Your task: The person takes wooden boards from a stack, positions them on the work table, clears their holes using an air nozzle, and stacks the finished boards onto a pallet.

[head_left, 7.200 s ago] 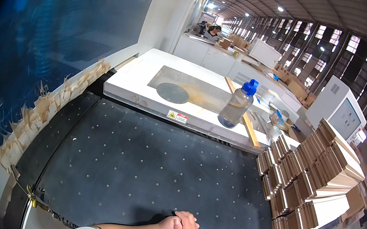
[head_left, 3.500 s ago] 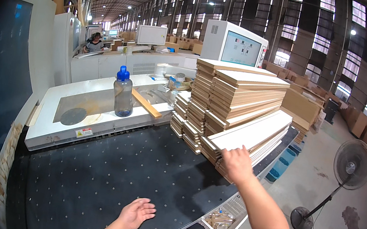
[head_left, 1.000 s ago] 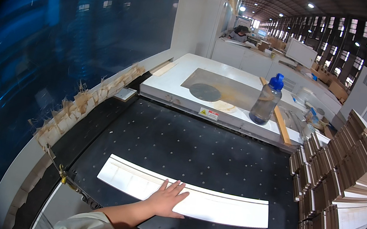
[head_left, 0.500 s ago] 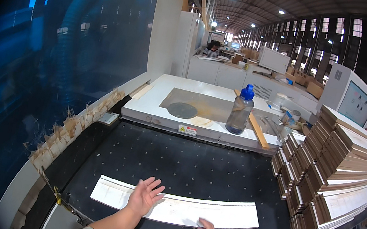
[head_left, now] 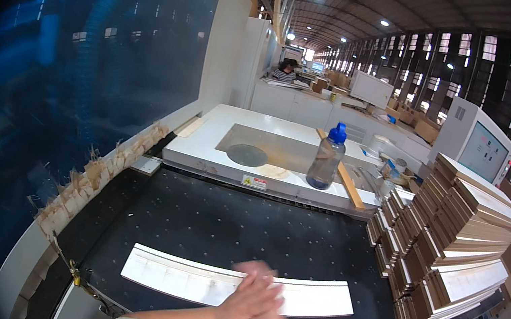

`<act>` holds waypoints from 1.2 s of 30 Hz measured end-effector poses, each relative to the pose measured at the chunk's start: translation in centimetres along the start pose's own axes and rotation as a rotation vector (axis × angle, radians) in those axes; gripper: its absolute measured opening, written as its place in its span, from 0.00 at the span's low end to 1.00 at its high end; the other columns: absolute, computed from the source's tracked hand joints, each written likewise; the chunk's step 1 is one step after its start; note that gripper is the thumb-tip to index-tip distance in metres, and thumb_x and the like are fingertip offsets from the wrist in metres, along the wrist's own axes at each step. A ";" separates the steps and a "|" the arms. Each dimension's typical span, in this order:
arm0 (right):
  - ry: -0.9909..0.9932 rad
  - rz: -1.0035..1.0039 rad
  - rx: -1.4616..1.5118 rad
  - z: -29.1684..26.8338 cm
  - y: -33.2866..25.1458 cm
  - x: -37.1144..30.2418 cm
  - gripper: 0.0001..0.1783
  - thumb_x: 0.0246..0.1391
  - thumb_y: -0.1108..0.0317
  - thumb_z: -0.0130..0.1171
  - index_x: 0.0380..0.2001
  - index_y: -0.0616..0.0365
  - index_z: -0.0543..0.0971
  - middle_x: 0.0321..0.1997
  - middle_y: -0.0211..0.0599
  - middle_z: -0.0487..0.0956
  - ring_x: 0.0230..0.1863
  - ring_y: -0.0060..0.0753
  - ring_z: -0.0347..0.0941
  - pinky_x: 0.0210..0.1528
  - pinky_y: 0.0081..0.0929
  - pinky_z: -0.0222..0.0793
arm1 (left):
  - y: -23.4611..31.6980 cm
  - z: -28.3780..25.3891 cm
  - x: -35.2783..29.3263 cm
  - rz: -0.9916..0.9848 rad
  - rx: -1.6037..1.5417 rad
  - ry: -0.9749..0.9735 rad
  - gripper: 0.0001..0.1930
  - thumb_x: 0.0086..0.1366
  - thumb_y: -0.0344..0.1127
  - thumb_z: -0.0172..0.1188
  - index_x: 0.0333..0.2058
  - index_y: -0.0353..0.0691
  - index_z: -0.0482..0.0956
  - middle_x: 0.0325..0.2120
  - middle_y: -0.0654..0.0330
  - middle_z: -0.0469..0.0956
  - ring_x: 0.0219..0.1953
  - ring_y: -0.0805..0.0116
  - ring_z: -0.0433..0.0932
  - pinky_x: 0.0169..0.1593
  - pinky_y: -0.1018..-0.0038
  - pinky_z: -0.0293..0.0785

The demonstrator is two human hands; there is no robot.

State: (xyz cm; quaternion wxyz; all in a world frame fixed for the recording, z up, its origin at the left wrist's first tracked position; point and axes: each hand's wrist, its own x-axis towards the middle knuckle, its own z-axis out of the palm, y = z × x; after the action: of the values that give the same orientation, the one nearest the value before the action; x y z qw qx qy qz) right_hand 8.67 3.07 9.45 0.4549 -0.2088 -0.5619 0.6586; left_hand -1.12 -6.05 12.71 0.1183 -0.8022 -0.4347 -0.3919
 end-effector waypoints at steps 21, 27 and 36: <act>-1.042 0.638 0.016 3.8 4.9 -6.2 0.14 0.59 0.73 0.50 0.48 0.66 0.74 0.50 0.40 0.75 0.51 0.29 0.72 0.55 0.23 0.66 | -6.6 -2.9 -6.6 -0.618 0.235 -0.689 0.53 0.44 0.59 0.67 0.64 0.44 0.50 0.64 0.42 0.49 0.68 0.48 0.40 0.62 0.36 0.34; -1.369 0.494 0.122 6.6 7.8 -4.2 0.20 0.55 0.70 0.57 0.51 0.65 0.72 0.50 0.41 0.73 0.54 0.29 0.68 0.57 0.26 0.62 | -8.6 -2.6 -4.8 -0.647 0.243 -0.832 0.55 0.40 0.62 0.68 0.64 0.45 0.51 0.63 0.42 0.50 0.67 0.45 0.44 0.60 0.34 0.37; -1.303 0.473 0.181 6.0 7.9 -1.6 0.15 0.56 0.62 0.49 0.40 0.62 0.73 0.42 0.36 0.73 0.45 0.27 0.68 0.50 0.25 0.63 | -10.8 -2.4 -3.6 -0.676 0.214 -0.951 0.58 0.39 0.66 0.66 0.64 0.47 0.50 0.65 0.44 0.47 0.68 0.47 0.42 0.61 0.35 0.36</act>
State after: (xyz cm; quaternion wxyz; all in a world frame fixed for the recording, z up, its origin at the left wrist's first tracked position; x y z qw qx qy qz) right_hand 1.84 -1.23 3.38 -0.1148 0.1508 -0.6026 0.7752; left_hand -12.03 -3.06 10.03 -0.1407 -0.6903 -0.7085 0.0407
